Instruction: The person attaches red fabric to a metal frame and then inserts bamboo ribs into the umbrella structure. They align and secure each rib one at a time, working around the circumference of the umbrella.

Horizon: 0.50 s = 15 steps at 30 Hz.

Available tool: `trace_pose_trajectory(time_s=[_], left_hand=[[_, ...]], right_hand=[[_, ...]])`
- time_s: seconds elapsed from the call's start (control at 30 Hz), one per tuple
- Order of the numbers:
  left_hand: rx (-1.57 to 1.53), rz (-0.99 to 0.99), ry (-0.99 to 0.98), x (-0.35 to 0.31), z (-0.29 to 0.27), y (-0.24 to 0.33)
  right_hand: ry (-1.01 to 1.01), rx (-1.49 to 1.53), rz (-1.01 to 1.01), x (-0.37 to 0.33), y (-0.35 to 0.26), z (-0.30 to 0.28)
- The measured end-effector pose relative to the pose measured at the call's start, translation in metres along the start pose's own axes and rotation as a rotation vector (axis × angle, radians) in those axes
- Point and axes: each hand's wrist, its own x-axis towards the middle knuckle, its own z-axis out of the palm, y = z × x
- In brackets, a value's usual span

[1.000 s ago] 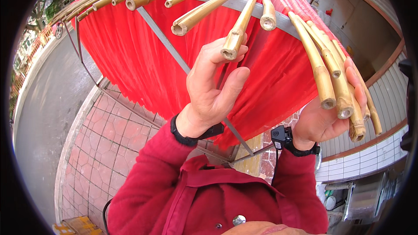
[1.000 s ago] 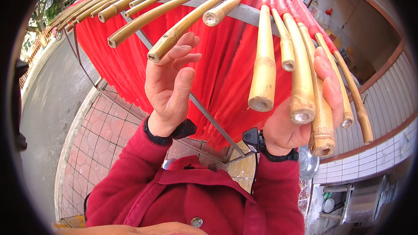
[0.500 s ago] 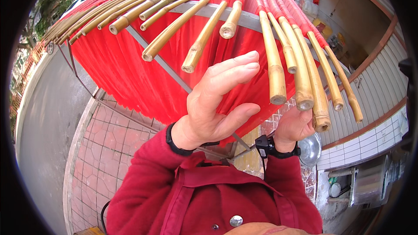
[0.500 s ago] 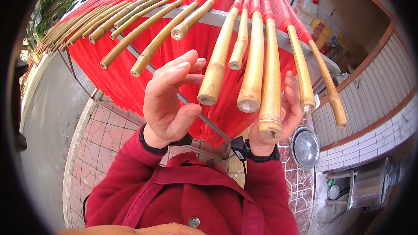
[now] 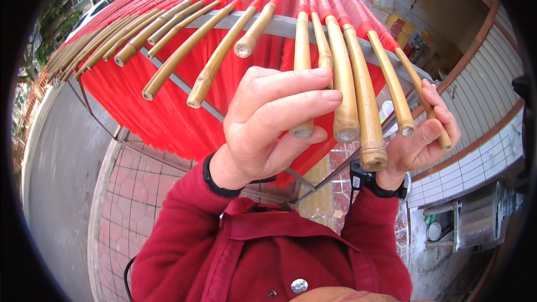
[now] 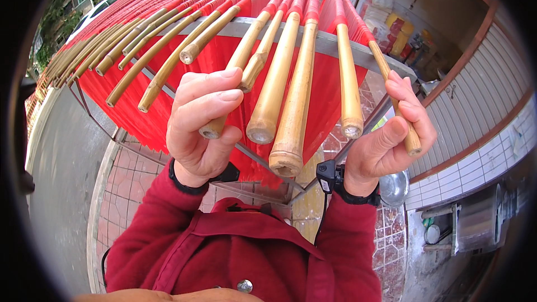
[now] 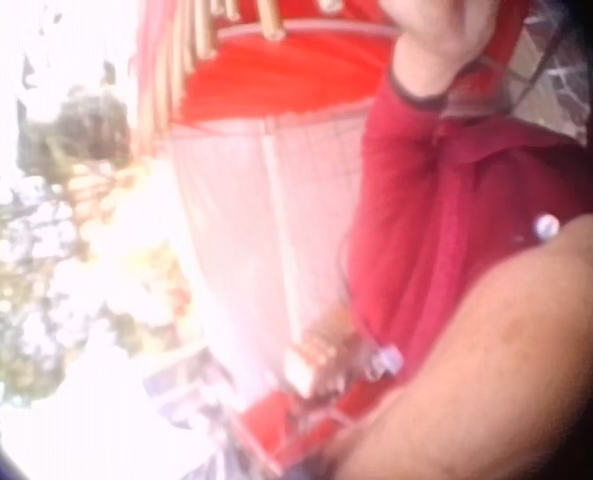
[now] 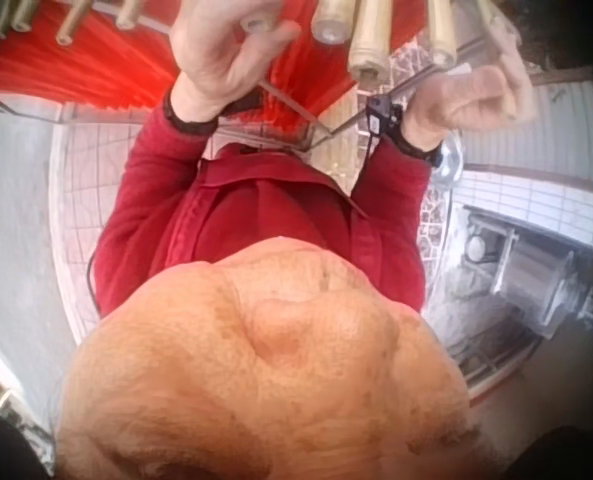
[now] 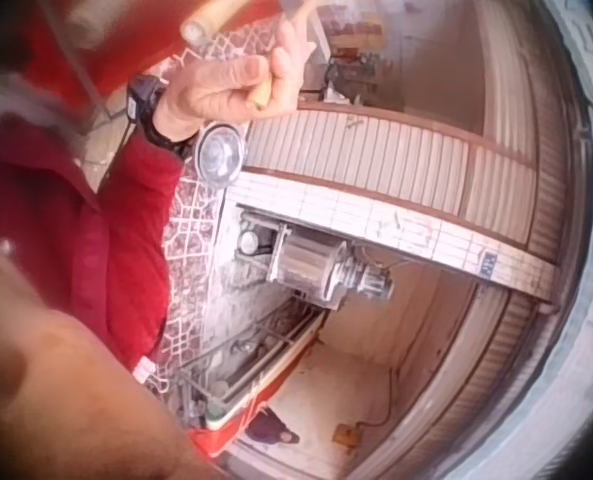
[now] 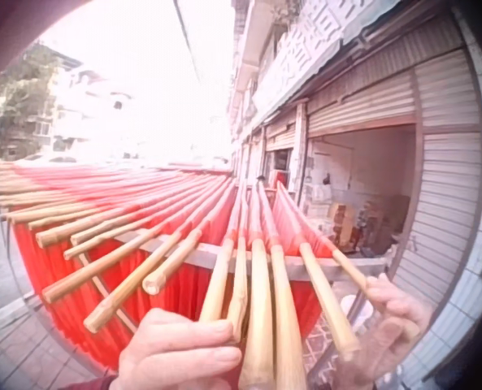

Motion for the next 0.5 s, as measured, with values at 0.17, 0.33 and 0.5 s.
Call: trace_pose_trajectory(time_s=[0.17,0.33,0.5], left_hand=[[0.018,0.040,0.044,0.000,0.008,-0.004],[0.002,0.033,0.056,-0.002,0.012,-0.005],[-0.012,0.007,0.028,-0.002,0.006,-0.004]], right_hand=[[0.080,-0.007,0.040,0.010,0.010,-0.020],[-0.012,-0.066,-0.058,0.008,0.016,-0.021],[0.046,-0.052,-0.049,0.003,0.021,-0.018]])
